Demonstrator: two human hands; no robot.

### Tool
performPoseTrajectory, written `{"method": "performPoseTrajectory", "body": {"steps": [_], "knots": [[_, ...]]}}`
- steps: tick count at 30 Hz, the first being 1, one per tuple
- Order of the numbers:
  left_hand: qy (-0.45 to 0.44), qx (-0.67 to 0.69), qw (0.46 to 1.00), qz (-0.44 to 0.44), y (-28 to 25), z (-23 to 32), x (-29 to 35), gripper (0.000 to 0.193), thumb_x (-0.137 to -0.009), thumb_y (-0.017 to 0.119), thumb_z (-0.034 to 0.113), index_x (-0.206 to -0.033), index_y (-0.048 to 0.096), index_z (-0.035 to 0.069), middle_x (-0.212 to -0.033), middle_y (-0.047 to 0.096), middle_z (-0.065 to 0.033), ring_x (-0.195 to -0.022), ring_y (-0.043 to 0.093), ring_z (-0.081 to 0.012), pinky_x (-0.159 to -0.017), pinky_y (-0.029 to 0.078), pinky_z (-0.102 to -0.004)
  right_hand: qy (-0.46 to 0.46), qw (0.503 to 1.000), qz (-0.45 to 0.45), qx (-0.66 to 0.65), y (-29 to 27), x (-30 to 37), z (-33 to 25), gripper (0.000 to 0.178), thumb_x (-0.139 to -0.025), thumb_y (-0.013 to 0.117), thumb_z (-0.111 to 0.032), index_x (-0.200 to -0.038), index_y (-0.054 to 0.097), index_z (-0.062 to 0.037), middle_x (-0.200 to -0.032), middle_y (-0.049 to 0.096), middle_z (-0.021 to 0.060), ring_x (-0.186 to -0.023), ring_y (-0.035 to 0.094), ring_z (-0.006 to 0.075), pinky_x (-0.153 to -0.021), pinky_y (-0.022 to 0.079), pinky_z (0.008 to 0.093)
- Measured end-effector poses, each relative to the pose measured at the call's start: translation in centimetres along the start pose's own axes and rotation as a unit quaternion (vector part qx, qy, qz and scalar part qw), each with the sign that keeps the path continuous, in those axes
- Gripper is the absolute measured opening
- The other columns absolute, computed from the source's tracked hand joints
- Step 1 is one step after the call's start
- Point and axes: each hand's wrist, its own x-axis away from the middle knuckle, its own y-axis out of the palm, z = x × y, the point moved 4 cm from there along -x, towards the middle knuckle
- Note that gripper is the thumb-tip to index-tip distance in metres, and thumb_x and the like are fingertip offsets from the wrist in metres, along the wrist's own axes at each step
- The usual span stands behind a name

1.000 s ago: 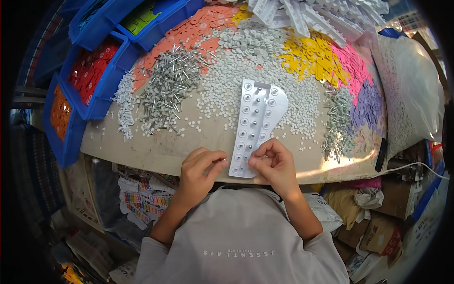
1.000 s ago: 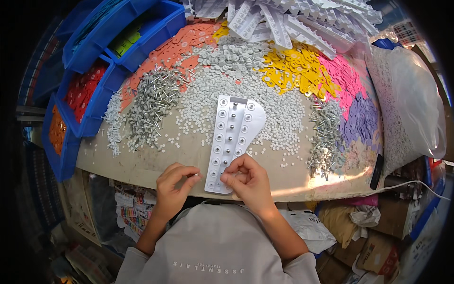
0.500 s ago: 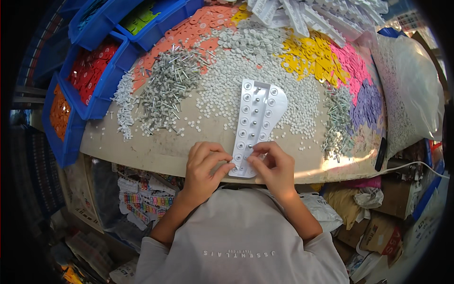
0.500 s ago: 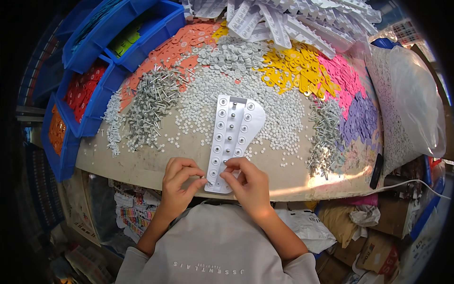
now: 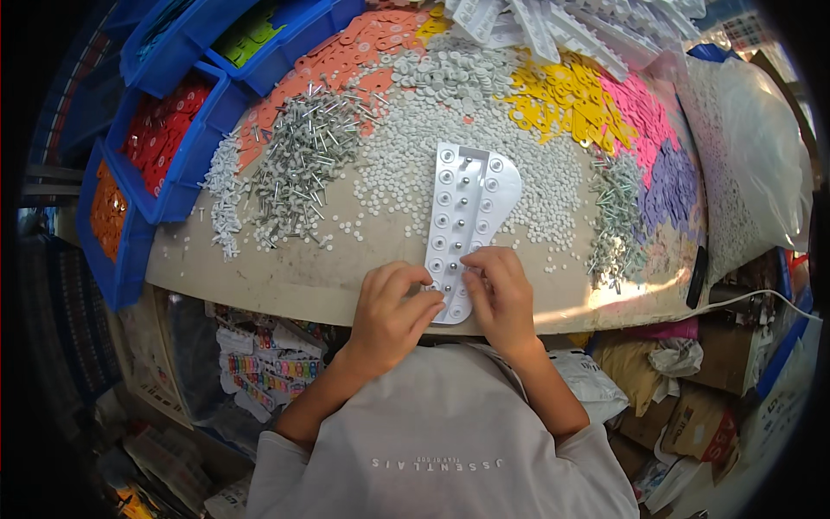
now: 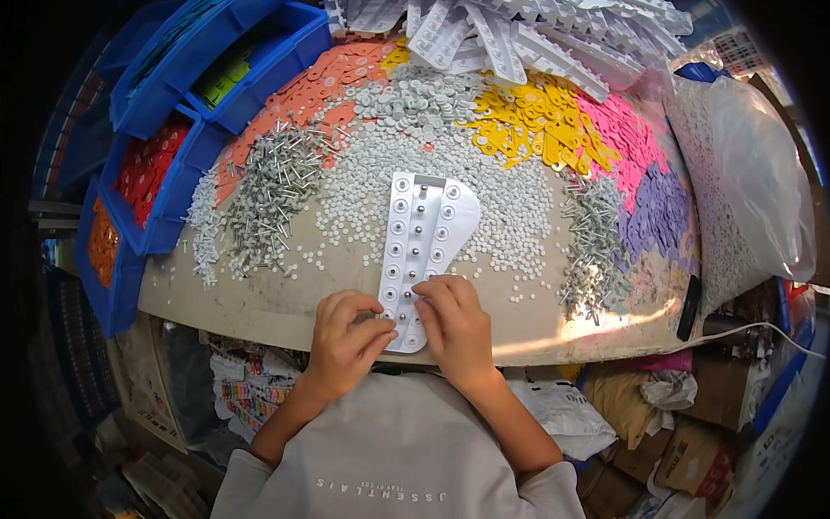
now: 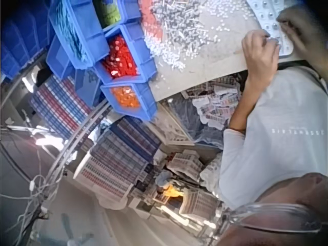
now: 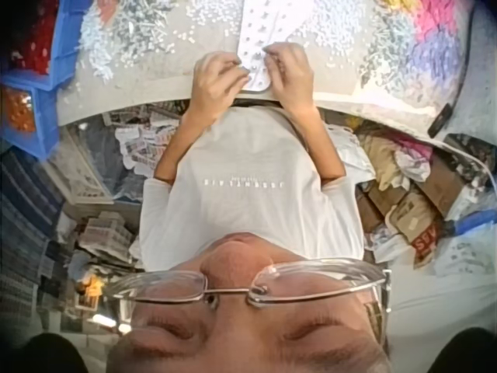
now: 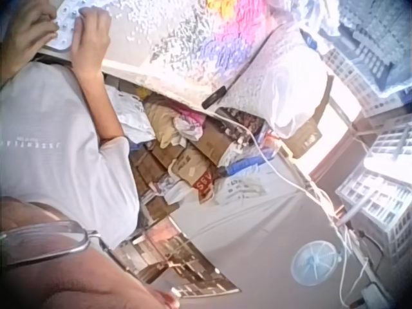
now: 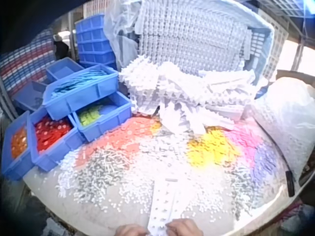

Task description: Assembling a toy xylophone by placing colored plates and pins onto a white plastic base.

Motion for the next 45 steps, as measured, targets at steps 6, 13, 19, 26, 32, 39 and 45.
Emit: {"method": "performPoseTrajectory", "body": {"steps": [6,13,19,26,32,39,45], "knots": [[0.151,-0.106,0.979,-0.087,0.9,0.7,1.6,0.030,-0.080,0.079,0.021,-0.107,0.071,0.011,-0.113,0.060,-0.0063,-0.108,0.058,-0.0259,-0.090,0.045,-0.0426,-0.027,0.999,0.007,0.034,-0.1,0.0,0.0,0.016,-0.089,0.068,0.001,-0.104,0.067,-0.0054,-0.102,0.062,0.0104,-0.089,0.066,0.0268,-0.066,0.055,0.0356],[0.074,-0.074,0.990,-0.091,0.7,-0.7,1.6,0.057,-0.069,0.088,0.033,-0.118,0.070,0.012,-0.105,0.055,-0.0068,-0.096,0.054,-0.0270,-0.084,0.043,-0.0426,-0.054,0.996,0.071,0.008,-2.0,-2.1,0.5,0.018,-0.086,0.069,0.001,-0.103,0.067,-0.0050,-0.100,0.066,0.0127,-0.089,0.065,0.0318,-0.071,0.054,0.0402],[0.085,-0.041,0.990,-0.106,0.7,-0.2,-0.3,0.048,-0.075,0.084,0.034,-0.114,0.068,0.012,-0.095,0.053,-0.0046,-0.095,0.053,-0.0249,-0.085,0.042,-0.0403,-0.100,0.968,0.131,0.189,-6.2,-10.9,3.5,0.013,-0.088,0.067,-0.003,-0.101,0.068,-0.0047,-0.096,0.065,0.0126,-0.093,0.063,0.0327,-0.079,0.052,0.0427],[0.079,-0.061,0.994,-0.033,-2.8,-2.7,-7.0,0.023,-0.082,0.078,0.018,-0.097,0.069,0.004,-0.084,0.062,-0.0079,-0.083,0.059,-0.0279,-0.082,0.044,-0.0418,-0.112,0.959,0.072,0.248,-5.2,-16.2,6.7,0.010,-0.085,0.069,-0.004,-0.096,0.068,-0.0049,-0.093,0.064,0.0131,-0.089,0.061,0.0334,-0.080,0.050,0.0435],[0.083,-0.040,0.995,0.035,-0.9,-8.0,-17.1,0.010,-0.085,0.073,0.009,-0.092,0.070,0.002,-0.086,0.065,-0.0091,-0.086,0.063,-0.0297,-0.083,0.047,-0.0407,-0.086,0.970,0.062,0.221,-4.9,-16.1,6.3,0.009,-0.084,0.070,-0.003,-0.090,0.064,-0.0033,-0.088,0.063,0.0134,-0.086,0.060,0.0337,-0.077,0.049,0.0442],[0.148,-0.098,0.983,-0.034,4.6,-10.7,-22.2,0.008,-0.082,0.073,0.011,-0.089,0.072,0.007,-0.089,0.062,-0.0057,-0.093,0.061,-0.0257,-0.084,0.048,-0.0399,-0.045,0.999,0.022,0.007,-5.1,-13.7,2.7,0.010,-0.087,0.067,0.002,-0.096,0.064,0.0019,-0.090,0.066,0.0085,-0.082,0.060,0.0190,-0.079,0.049,0.0307],[0.161,-0.105,0.981,-0.032,5.3,-10.9,-22.6,0.004,-0.080,0.071,0.011,-0.084,0.070,0.009,-0.089,0.059,-0.0050,-0.093,0.059,-0.0254,-0.084,0.046,-0.0397,-0.042,0.999,-0.027,0.012,-3.7,-12.8,2.9,0.010,-0.087,0.068,-0.001,-0.096,0.066,0.0008,-0.091,0.066,0.0066,-0.083,0.059,0.0166,-0.078,0.048,0.0298]]}}
